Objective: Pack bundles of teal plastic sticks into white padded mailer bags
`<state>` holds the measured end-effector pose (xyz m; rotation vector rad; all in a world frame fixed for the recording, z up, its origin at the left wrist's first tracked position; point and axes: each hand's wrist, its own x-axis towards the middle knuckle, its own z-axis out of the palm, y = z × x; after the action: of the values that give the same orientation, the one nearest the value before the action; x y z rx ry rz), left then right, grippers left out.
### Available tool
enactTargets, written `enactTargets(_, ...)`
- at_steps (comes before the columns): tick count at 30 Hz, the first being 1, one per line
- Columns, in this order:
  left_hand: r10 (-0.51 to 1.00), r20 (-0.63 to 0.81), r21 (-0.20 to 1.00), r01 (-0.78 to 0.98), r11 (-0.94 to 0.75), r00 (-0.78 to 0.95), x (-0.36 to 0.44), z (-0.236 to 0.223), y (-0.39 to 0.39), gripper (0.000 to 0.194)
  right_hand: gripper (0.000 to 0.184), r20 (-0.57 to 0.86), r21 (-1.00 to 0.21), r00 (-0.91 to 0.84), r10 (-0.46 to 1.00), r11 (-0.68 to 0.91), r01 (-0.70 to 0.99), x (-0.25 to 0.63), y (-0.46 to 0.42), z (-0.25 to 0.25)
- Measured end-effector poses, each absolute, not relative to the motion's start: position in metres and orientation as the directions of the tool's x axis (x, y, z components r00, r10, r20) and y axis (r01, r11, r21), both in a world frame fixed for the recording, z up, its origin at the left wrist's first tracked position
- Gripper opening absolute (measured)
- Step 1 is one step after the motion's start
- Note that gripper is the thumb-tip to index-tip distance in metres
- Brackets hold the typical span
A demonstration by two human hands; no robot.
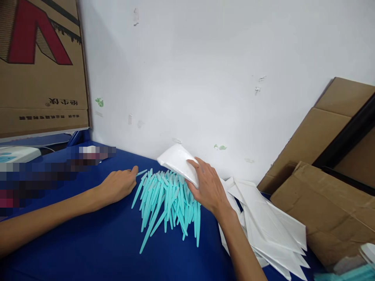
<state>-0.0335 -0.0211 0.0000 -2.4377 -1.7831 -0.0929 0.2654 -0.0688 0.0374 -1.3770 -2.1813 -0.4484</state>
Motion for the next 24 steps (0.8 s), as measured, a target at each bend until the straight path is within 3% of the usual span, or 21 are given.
enactTargets(3, 0.934, 0.138, -0.048, 0.944, -0.327, 0.33, -0.033, 0.003, -0.023, 0.05, 0.052, 0.684, -0.214, -0.187, 0.705, 0.439, 0.873, 0.266, -0.069, 0.044)
enactTargets(6, 0.928, 0.135, 0.036, 0.934, -0.356, 0.348, -0.032, 0.003, -0.024, 0.04, 0.057, 0.663, -0.545, 0.041, 0.748, 0.444, 0.711, 0.269, -0.07, 0.054)
enactTargets(9, 0.936, 0.102, 0.149, 0.925, -0.349, 0.336, -0.031, -0.002, -0.022, 0.035, 0.059, 0.437, -0.867, 0.129, 0.89, 0.379, 0.325, 0.274, -0.074, 0.065)
enactTargets(11, 0.943, 0.084, 0.183, 0.926, -0.331, 0.321, -0.031, -0.006, -0.02, 0.042, 0.06, 0.21, -0.976, 0.009, 0.978, 0.209, 0.07, 0.279, -0.077, 0.068)
enactTargets(13, 0.948, 0.068, 0.192, 0.929, -0.317, 0.31, -0.031, -0.01, -0.018, 0.047, 0.065, 0.035, -0.994, -0.198, 0.98, 0.013, -0.112, 0.282, -0.08, 0.068)
enactTargets(17, 0.95, 0.03, 0.187, 0.932, -0.31, 0.31, -0.032, -0.009, -0.016, 0.044, 0.061, -0.084, -0.915, -0.478, 0.874, -0.258, -0.31, 0.285, -0.083, 0.059)
enactTargets(24, 0.956, 0.014, 0.121, 0.949, -0.291, 0.292, -0.033, -0.001, -0.017, 0.033, 0.057, -0.272, -0.833, -0.616, 0.739, -0.501, -0.233, 0.281, -0.092, 0.055)
